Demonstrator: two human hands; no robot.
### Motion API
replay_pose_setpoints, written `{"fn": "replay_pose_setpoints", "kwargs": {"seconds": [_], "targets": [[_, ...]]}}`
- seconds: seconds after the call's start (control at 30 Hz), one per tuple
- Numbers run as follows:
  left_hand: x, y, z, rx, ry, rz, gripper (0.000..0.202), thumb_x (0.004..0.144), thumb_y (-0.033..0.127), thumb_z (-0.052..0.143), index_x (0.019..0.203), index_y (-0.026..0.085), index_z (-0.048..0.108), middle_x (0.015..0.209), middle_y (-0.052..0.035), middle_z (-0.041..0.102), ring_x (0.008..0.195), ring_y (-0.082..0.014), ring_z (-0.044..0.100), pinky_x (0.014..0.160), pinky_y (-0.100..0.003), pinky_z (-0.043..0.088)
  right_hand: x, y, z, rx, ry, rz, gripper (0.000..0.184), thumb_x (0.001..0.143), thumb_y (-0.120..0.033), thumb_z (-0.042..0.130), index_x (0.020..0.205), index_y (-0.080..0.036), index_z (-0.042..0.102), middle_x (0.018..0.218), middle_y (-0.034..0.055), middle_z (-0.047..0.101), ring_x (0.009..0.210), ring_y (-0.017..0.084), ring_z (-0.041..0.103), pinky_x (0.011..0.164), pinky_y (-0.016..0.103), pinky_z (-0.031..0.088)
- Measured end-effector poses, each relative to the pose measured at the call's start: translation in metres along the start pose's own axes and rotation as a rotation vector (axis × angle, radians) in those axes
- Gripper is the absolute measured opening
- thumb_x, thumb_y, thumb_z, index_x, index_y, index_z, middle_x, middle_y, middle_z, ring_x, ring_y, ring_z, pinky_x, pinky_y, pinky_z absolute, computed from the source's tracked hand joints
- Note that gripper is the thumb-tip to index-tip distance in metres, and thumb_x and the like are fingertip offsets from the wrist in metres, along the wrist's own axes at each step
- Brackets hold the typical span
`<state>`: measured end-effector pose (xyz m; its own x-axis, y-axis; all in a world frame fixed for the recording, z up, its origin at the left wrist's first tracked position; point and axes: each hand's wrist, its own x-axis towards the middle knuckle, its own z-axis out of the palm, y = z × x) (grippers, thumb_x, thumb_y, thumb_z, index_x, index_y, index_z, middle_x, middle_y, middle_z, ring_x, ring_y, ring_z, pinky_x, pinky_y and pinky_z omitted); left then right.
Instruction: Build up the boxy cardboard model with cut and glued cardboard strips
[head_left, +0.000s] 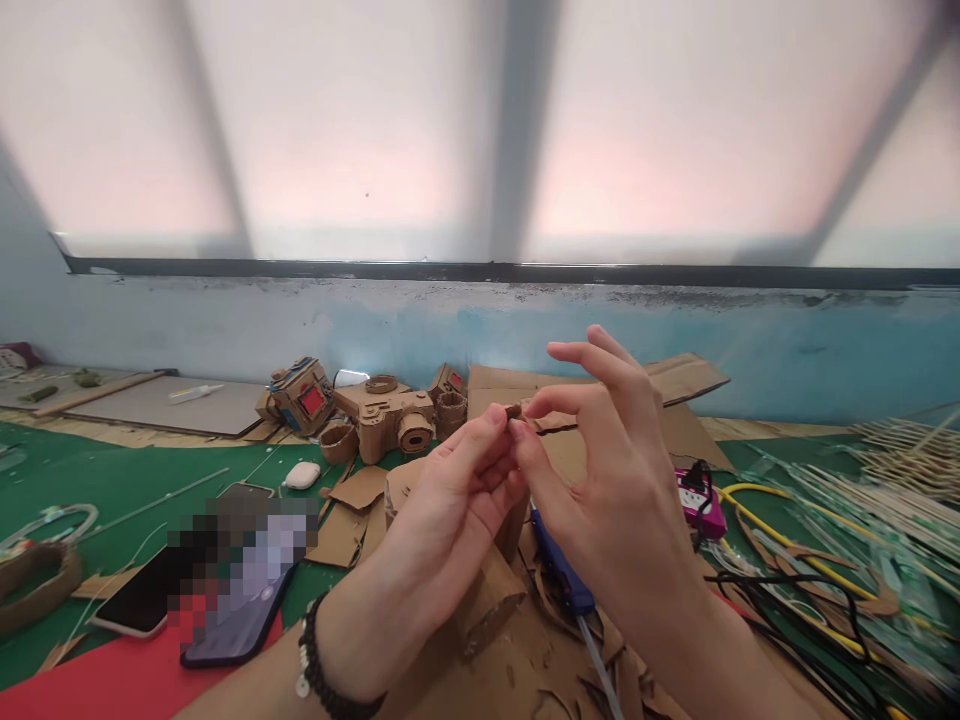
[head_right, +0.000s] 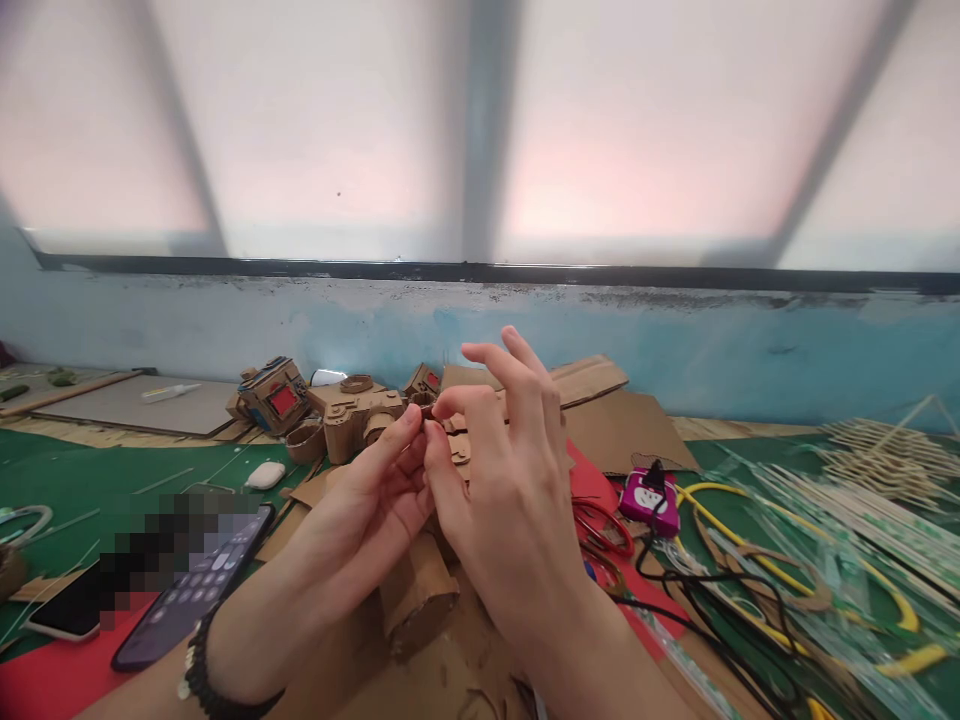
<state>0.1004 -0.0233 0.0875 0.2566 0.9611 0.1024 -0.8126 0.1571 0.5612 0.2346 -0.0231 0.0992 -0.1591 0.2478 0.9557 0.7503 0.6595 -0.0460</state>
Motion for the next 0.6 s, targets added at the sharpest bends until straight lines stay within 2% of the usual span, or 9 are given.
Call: {"fn": "replay_pose_setpoints", "kwargs": {"seconds": [0.13,0.33,0.6], "targets": [[-0.0006,0.0012,-0.0005,0.018,-0.032,0.007,0.019,0.088,0.032,0.096,0.09,0.018,0.084,0.1,-0.0035,0.083,0.084,-0.0101,0.072,0.082,-0.022,0.061,0.001,0.0014,-0.0004,-0.03,0.011,-0.037,0.013,0.105,-0.012,0.067,0.105,-0.024,0.063,0.145,0.0164,0.065,0.16,0.039,0.05,0.125,0.061,0.051],[0.0017,0.0015,-0.0032,0.05,-0.015,0.056,0.023,0.084,0.034,0.1,0.091,0.018,0.086,0.097,-0.0025,0.083,0.085,-0.0101,0.074,0.078,-0.02,0.06,0.0031,0.0021,-0.001,-0.097,0.057,-0.125,0.013,0.103,-0.009,0.071,0.105,-0.021,0.068,0.139,0.018,0.068,0.154,0.041,0.055,0.124,0.063,0.052],[0.0025,0.0059,-0.0013,0.108,0.056,0.13,0.03,0.078,0.035,0.104,0.09,0.016,0.083,0.092,-0.0004,0.08,0.079,-0.0094,0.073,0.074,-0.02,0.061,0.0067,0.0019,-0.0089,-0.067,-0.01,-0.173,0.011,0.102,-0.009,0.071,0.107,-0.019,0.074,0.141,0.0189,0.067,0.153,0.043,0.056,0.125,0.064,0.051]]}}
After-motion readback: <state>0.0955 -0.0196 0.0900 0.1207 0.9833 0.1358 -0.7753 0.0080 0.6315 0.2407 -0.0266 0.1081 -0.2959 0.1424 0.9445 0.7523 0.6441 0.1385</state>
